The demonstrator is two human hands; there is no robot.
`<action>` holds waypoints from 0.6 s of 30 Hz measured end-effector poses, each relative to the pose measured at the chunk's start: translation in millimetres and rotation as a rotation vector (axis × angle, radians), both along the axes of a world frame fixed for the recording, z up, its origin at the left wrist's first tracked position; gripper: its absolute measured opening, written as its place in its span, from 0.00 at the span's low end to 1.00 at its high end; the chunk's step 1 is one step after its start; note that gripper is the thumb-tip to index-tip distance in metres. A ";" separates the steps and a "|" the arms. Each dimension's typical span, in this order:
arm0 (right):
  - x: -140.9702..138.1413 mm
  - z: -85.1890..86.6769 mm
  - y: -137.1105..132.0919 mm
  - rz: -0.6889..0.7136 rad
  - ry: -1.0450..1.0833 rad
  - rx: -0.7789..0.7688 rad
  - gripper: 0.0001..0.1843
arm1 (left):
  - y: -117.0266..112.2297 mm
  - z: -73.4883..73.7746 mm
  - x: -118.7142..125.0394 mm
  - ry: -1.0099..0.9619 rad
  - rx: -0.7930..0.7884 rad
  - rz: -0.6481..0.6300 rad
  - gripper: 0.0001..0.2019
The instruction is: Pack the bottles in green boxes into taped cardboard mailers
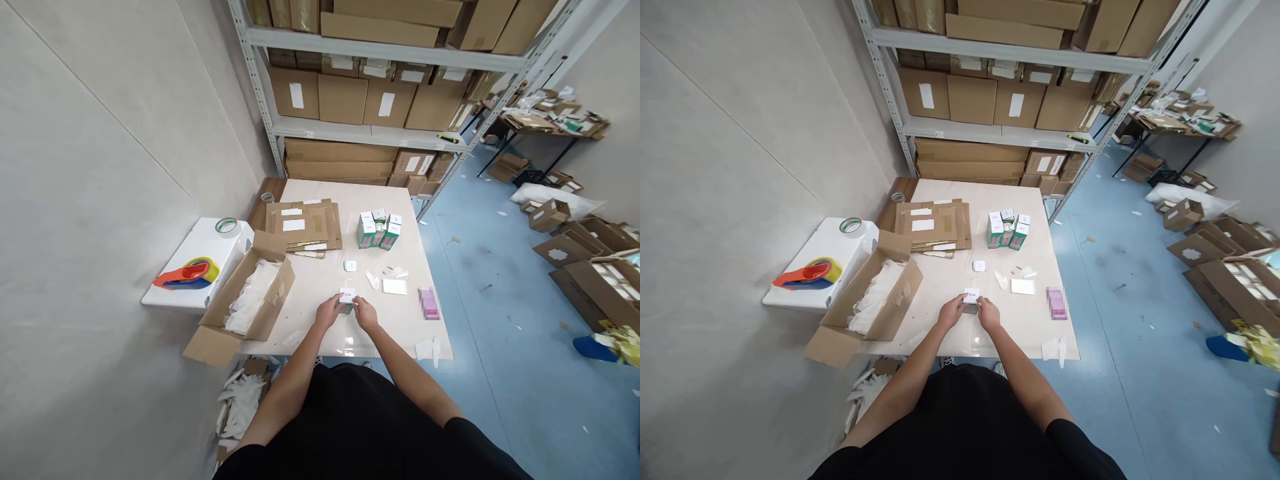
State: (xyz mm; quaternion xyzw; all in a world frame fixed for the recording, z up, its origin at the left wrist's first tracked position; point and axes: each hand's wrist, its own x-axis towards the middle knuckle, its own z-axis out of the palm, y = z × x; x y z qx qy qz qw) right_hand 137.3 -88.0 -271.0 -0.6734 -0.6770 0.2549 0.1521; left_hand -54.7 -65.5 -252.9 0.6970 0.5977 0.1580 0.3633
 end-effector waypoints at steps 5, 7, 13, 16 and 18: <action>-1.7 -3.6 -5.2 -0.061 0.051 0.002 0.12 | -8.6 -2.6 5.6 -0.025 -0.029 0.057 0.22; -1.8 -3.6 -5.3 -0.079 0.090 0.006 0.12 | -9.2 -3.0 7.8 -0.053 -0.043 0.079 0.22; -0.2 -0.7 -2.4 -0.090 0.135 0.021 0.11 | -3.0 -4.1 4.1 -0.128 -0.089 0.073 0.23; -1.6 -6.1 -7.3 -0.110 0.169 0.004 0.12 | -2.9 -10.5 -2.6 -0.185 -0.071 0.022 0.24; -5.0 -12.7 -12.3 -0.135 0.220 -0.014 0.16 | -3.7 -16.1 -6.0 -0.215 -0.060 -0.009 0.26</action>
